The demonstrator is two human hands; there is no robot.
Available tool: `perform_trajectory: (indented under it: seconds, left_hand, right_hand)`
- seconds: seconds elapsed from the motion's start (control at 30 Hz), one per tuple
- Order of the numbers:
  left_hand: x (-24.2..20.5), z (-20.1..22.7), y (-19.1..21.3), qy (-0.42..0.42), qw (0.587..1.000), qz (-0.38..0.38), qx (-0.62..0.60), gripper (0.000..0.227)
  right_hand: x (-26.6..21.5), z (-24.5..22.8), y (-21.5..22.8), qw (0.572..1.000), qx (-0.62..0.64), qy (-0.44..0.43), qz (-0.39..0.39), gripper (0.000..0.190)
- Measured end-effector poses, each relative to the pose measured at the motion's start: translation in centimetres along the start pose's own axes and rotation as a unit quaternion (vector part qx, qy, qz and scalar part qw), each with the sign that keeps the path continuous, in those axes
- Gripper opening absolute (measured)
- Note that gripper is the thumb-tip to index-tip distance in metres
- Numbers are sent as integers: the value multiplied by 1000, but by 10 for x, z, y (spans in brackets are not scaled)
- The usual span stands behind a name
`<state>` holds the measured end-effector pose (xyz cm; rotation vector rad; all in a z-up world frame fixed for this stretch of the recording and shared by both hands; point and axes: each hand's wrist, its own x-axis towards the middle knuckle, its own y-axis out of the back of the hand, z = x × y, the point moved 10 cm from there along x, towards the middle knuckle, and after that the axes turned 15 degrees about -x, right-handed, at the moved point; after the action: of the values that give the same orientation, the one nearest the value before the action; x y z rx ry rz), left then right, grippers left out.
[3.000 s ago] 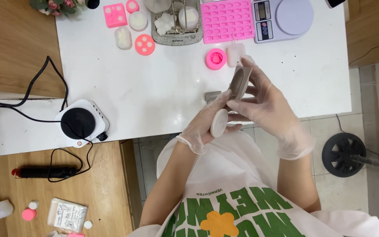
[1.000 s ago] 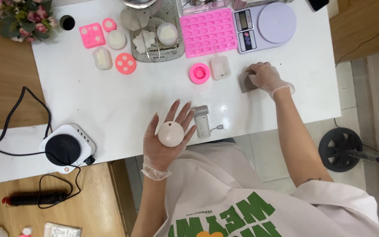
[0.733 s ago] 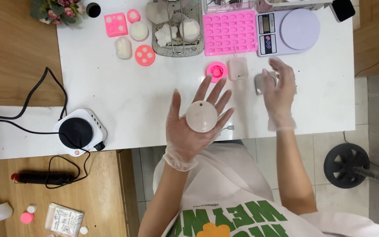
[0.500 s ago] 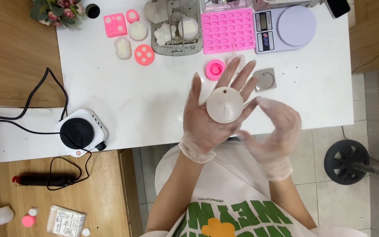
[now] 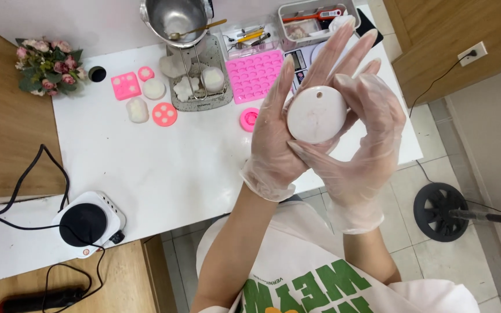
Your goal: Removing hardened scented wax shapes from silicone molds and organizing them on shelves.
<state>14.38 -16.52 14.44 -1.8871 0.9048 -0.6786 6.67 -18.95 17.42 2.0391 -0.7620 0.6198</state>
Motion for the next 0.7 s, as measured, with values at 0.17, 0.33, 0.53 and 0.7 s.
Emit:
perform_trajectory:
  seconds: [0.17, 0.33, 0.53, 0.7]
  left_hand:
    - [-9, -3, -21, -13, 997, -9, 79, 74]
    - [-23, -8, -35, -38, 974, -57, 215, 68]
    - [-35, -18, -50, -51, 966, -50, 246, 73]
    - [-48, -15, -56, -97, 927, -69, 354, 67]
  right_hand:
    - [0, -2, 4, 999, -27, -12, 31, 101]
    - [1, -16, 11, 998, 13, -5, 64, 99]
    - [-2, -18, 19, 996, 11, 2, 92, 106]
    - [8, -25, 26, 993, -19, 7, 117, 107]
